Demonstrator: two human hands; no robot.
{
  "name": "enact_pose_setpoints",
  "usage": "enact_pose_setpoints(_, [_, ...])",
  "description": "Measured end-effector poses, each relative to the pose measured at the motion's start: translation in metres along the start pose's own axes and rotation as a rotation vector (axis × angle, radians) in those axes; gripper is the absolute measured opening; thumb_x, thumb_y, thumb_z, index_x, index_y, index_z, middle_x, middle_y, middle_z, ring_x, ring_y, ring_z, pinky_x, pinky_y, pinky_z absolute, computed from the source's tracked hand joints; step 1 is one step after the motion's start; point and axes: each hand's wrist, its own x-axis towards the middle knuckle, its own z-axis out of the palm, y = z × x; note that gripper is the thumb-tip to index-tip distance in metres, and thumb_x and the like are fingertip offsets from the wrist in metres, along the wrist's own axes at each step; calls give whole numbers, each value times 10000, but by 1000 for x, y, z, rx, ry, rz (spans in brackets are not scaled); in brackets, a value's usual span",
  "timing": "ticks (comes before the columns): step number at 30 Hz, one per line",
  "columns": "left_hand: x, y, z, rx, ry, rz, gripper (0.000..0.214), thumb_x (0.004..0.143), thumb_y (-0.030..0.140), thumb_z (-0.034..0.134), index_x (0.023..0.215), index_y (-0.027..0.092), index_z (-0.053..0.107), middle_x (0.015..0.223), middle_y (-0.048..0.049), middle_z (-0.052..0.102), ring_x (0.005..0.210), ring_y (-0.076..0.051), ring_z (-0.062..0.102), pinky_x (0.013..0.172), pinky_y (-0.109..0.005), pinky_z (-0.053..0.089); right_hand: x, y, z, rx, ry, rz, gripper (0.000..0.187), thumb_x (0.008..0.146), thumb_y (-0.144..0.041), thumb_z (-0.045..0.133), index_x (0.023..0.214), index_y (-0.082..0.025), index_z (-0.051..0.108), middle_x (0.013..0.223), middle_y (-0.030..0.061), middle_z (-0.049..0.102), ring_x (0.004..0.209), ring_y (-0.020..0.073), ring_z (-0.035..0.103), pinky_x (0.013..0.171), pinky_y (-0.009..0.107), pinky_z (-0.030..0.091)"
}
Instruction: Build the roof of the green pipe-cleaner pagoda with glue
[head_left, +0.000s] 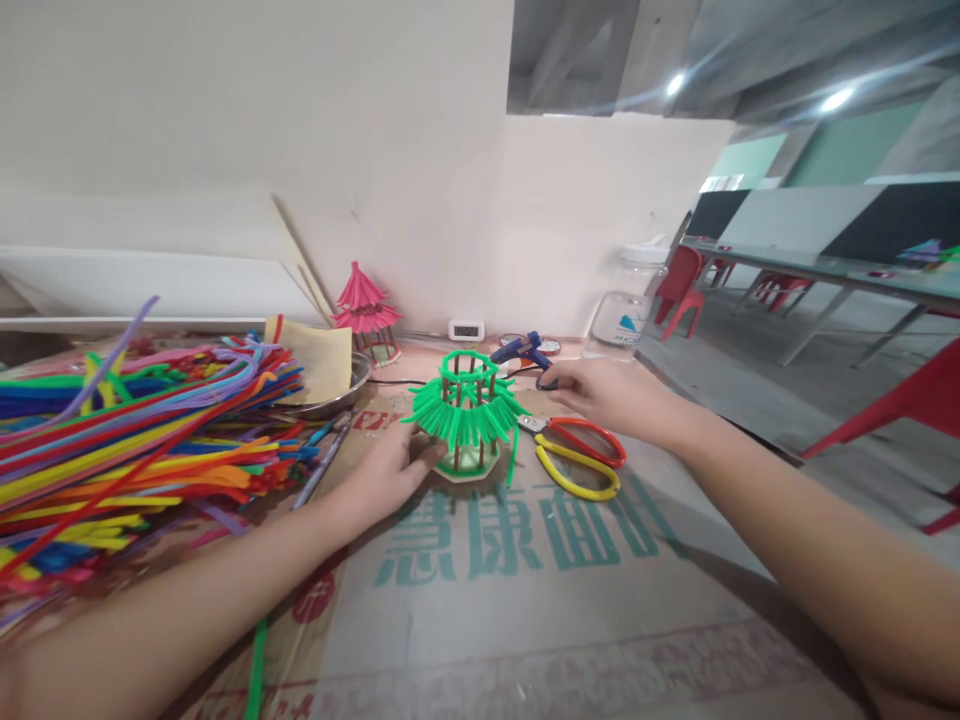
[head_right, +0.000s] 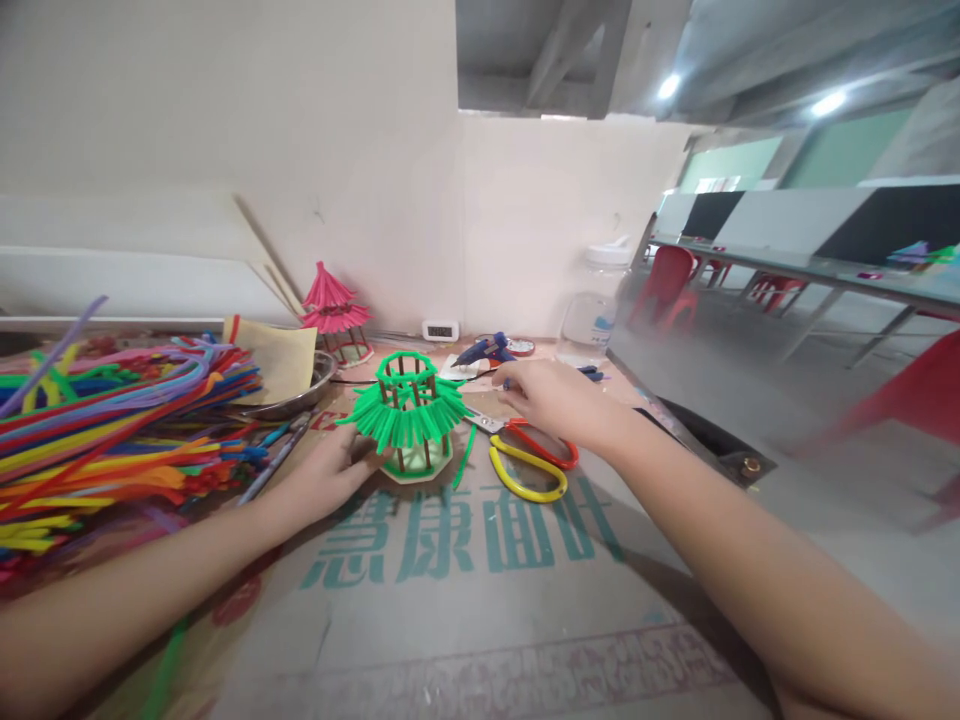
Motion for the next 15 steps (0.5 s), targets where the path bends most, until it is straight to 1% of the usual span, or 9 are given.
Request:
enact_pose_setpoints(2, [0, 3, -1, 4, 1, -12, 263, 878, 458, 534, 897, 197, 546, 887, -75, 690, 858, -278, 689, 777, -394, 559, 1, 6, 3, 11, -42, -11, 209, 920, -249, 547, 976, -220, 746, 899, 31, 763, 756, 170, 654, 635, 252, 381])
enact_pose_setpoints(4, [0, 4, -1, 10, 4, -16, 254, 877, 448, 531, 906, 197, 553, 894, -73, 692, 869, -278, 687, 792, -392, 552, 1, 10, 4, 4, -111, -32, 190, 906, -260, 558, 924, -231, 745, 912, 23, 766, 771, 173, 667, 634, 251, 383])
enact_pose_setpoints(7, [1, 1, -1, 27, 20, -17, 251, 873, 448, 541, 901, 199, 553, 907, -76, 693, 880, -280, 680, 796, -390, 547, 0, 15, 9, -74, -196, 25, 240, 897, -236, 552, 1036, -257, 746, 1028, 42, 769, 875, 198, 692, 656, 258, 390])
enact_pose_setpoints(9, [2, -2, -1, 28, 18, -12, 261, 877, 457, 546, 894, 197, 554, 902, -79, 689, 872, -279, 675, 794, -389, 545, 2, 21, 15, -134, -208, 100, 309, 909, -235, 535, 1150, -254, 728, 1116, 87, 754, 956, 235, 692, 696, 280, 401])
enact_pose_setpoints(11, [2, -3, -1, 20, -4, -4, 262, 889, 454, 539, 896, 194, 563, 883, -75, 687, 850, -273, 673, 786, -384, 546, 4, 30, 22, -169, -204, 167, 343, 915, -271, 544, 1208, -215, 713, 1140, 145, 742, 986, 279, 688, 721, 309, 408])
enact_pose_setpoints(13, [2, -2, -1, 8, -23, 8, 246, 898, 430, 533, 920, 190, 579, 869, -70, 688, 843, -271, 675, 787, -381, 549, 6, 40, 29, -173, -225, 212, 318, 904, -305, 566, 1138, -183, 744, 1075, 163, 755, 947, 287, 697, 708, 312, 411])
enact_pose_setpoints(15, [2, 0, -1, -18, -52, 37, 235, 899, 392, 539, 989, 183, 598, 938, -81, 703, 906, -273, 678, 845, -386, 550, 8, 47, 35, -152, -265, 235, 252, 887, -309, 583, 998, -192, 777, 971, 126, 774, 861, 248, 707, 661, 286, 407])
